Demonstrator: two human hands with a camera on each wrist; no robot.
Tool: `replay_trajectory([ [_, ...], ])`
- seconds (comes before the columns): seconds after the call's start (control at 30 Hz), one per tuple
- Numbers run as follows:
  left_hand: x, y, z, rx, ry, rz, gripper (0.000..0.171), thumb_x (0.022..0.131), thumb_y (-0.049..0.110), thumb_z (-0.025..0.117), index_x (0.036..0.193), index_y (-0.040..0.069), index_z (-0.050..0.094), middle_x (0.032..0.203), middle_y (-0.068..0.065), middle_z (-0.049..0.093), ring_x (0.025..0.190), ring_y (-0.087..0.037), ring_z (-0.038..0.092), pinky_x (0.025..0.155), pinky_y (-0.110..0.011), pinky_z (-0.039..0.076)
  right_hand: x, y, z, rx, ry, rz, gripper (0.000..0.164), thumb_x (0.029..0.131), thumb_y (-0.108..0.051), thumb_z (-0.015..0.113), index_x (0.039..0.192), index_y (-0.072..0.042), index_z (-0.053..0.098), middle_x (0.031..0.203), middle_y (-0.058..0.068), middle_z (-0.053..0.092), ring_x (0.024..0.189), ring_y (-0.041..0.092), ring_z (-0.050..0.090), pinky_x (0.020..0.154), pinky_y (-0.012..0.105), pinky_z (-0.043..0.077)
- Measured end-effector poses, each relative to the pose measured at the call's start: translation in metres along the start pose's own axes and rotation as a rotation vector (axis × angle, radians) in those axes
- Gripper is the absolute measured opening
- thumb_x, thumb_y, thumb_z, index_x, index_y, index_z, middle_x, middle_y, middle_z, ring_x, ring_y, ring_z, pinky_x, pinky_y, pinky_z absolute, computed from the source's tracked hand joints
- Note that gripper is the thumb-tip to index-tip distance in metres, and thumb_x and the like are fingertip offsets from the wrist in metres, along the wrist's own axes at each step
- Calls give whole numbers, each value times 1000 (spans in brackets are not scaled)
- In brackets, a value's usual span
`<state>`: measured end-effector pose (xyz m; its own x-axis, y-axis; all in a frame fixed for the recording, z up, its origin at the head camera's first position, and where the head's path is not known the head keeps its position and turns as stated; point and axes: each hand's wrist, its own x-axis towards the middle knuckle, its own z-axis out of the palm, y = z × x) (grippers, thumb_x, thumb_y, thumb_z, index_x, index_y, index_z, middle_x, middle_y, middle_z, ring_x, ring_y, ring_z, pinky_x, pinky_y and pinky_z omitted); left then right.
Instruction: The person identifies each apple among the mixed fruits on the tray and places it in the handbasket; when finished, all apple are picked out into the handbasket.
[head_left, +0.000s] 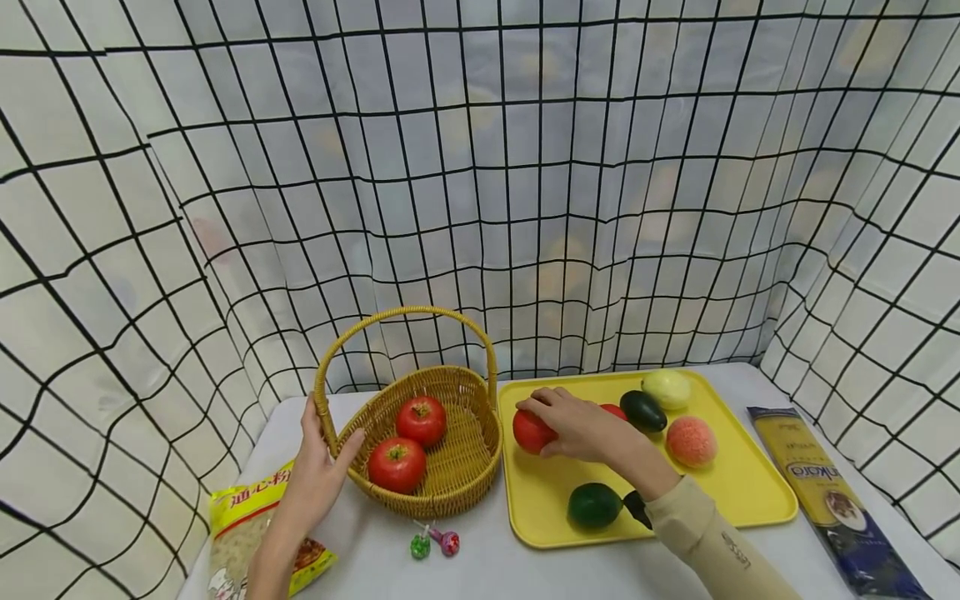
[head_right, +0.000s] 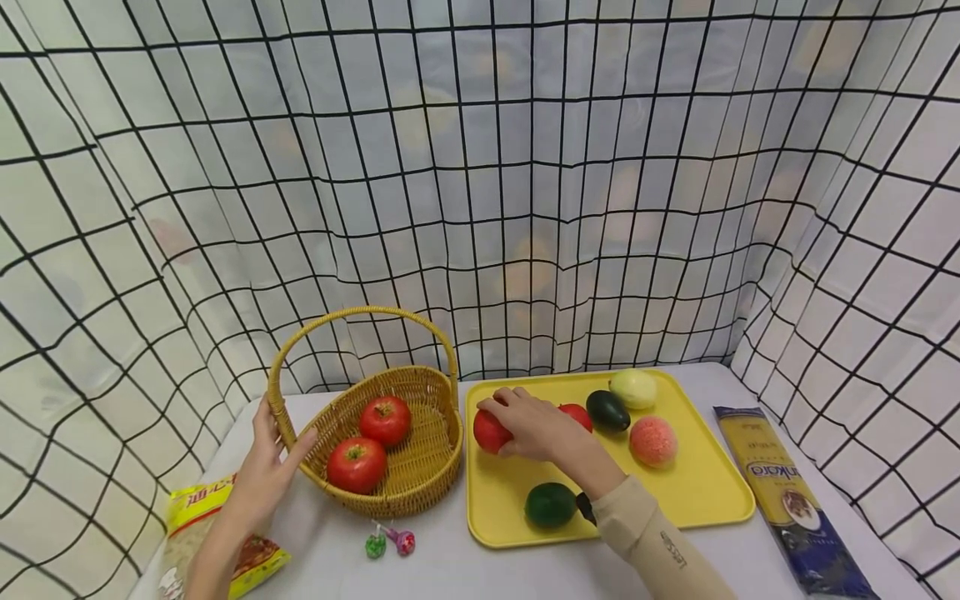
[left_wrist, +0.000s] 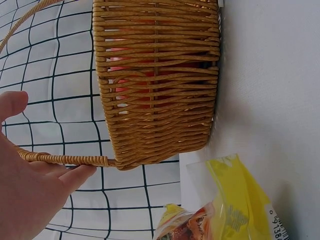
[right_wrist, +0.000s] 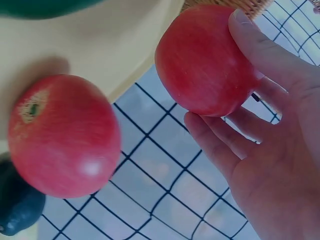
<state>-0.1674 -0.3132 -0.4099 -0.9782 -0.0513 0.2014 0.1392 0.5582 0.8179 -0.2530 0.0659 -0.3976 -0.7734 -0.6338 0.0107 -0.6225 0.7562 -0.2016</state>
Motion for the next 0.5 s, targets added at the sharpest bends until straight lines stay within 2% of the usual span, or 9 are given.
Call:
replay_trajectory([
  [0.5, -1, 1, 0, 3, -2, -15, 100, 106, 41, 53, 161, 13, -25, 170, -31, -3, 155, -55, 13, 121, -73, 20, 8, -21, -20, -80, 31, -49, 69, 87, -32, 84, 147, -22, 52, 146, 5, 54, 129, 25, 53, 100, 45, 57],
])
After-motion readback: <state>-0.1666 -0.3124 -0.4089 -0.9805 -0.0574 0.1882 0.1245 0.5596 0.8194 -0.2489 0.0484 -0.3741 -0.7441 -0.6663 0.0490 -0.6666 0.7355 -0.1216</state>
